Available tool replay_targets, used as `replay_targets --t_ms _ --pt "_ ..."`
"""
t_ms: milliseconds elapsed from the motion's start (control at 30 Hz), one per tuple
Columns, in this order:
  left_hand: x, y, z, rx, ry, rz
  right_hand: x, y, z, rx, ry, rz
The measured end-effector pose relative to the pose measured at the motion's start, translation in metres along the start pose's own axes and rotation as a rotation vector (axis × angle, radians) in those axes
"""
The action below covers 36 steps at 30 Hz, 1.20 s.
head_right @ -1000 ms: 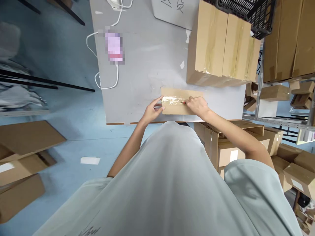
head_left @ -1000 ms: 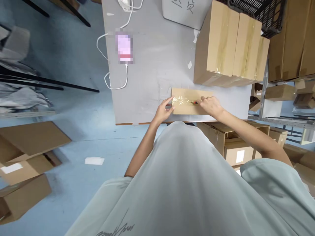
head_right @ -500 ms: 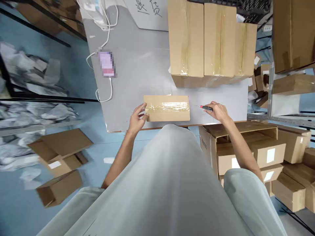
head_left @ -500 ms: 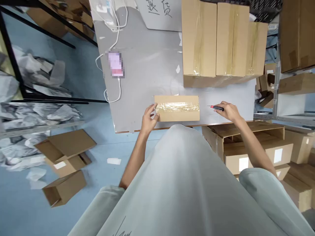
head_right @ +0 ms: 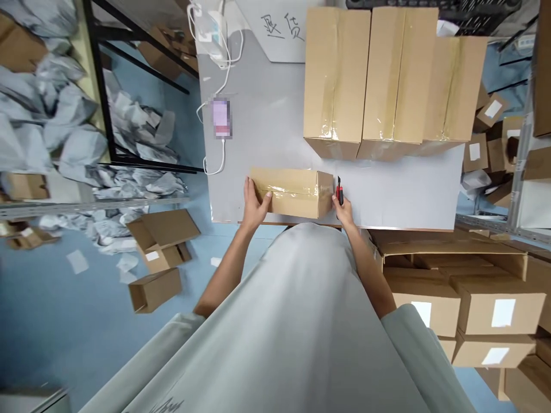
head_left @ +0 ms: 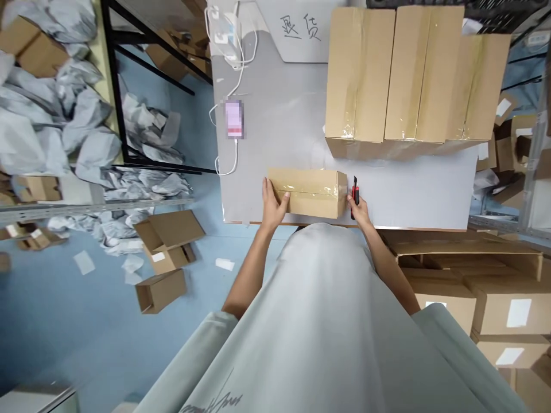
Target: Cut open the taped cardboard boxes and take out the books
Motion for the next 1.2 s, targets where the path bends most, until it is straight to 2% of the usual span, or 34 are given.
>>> replay_targets --t_ms 100,200,267,367,467,533,600,667,733,833,900,967,1067,1200 --pt "0.012 0.008 -0.018 -0.024 -0.055 -0.033 0.014 -0.006 -0.003 -0.066 0.017 -0.022" --pt "0.019 0.015 -0.017 -0.008 -0.126 -0.055 0.03 -0.021 -0.016 -0.117 -0.012 -0.074" --pt "0.022 0.02 -0.006 0.024 -0.229 -0.104 0.046 -0.039 -0.034 -0.204 -0.109 -0.15" --pt "0.022 0.024 0.024 0.139 -0.427 -0.22 0.078 -0.074 -0.062 -0.386 -0.349 -0.26" --pt "0.021 0.023 0.058 0.329 -0.571 -0.399 0.114 -0.1 -0.068 -0.464 -0.583 -0.306" --pt "0.018 0.02 0.068 0.443 -0.587 -0.485 0.135 -0.109 -0.057 -0.451 -0.713 -0.317" --pt "0.012 0.021 0.061 0.446 -0.551 -0.456 0.149 -0.113 -0.04 -0.427 -0.821 -0.322" --pt "-0.004 0.029 0.039 0.336 -0.532 -0.319 0.159 -0.116 -0.022 -0.419 -0.912 -0.323" --pt "-0.028 0.036 0.012 0.248 -0.548 -0.147 0.166 -0.122 -0.01 -0.458 -0.993 -0.309" --pt "-0.068 0.043 -0.015 0.281 -0.521 0.065 0.179 -0.139 -0.005 -0.569 -1.093 -0.244" --pt "-0.087 0.047 -0.024 0.333 -0.474 0.124 0.187 -0.153 0.0 -0.574 -1.118 -0.201" --pt "-0.095 0.051 -0.026 0.393 -0.45 0.122 0.195 -0.164 0.013 -0.503 -1.087 -0.187" --pt "-0.095 0.055 -0.024 0.476 -0.442 0.096 0.203 -0.177 0.044 -0.342 -0.984 -0.211" --pt "-0.089 0.056 -0.018 0.495 -0.422 0.072 0.205 -0.187 0.086 -0.181 -0.945 -0.232"
Point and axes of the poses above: each hand's wrist, its own y-axis towards the middle knuckle, its own z-axis out of the palm, x = y × z, the point moved 6 cm from there along y, towards the middle knuckle, and after that the axes turned 14 degrees about -y, right-handed, at the moved point
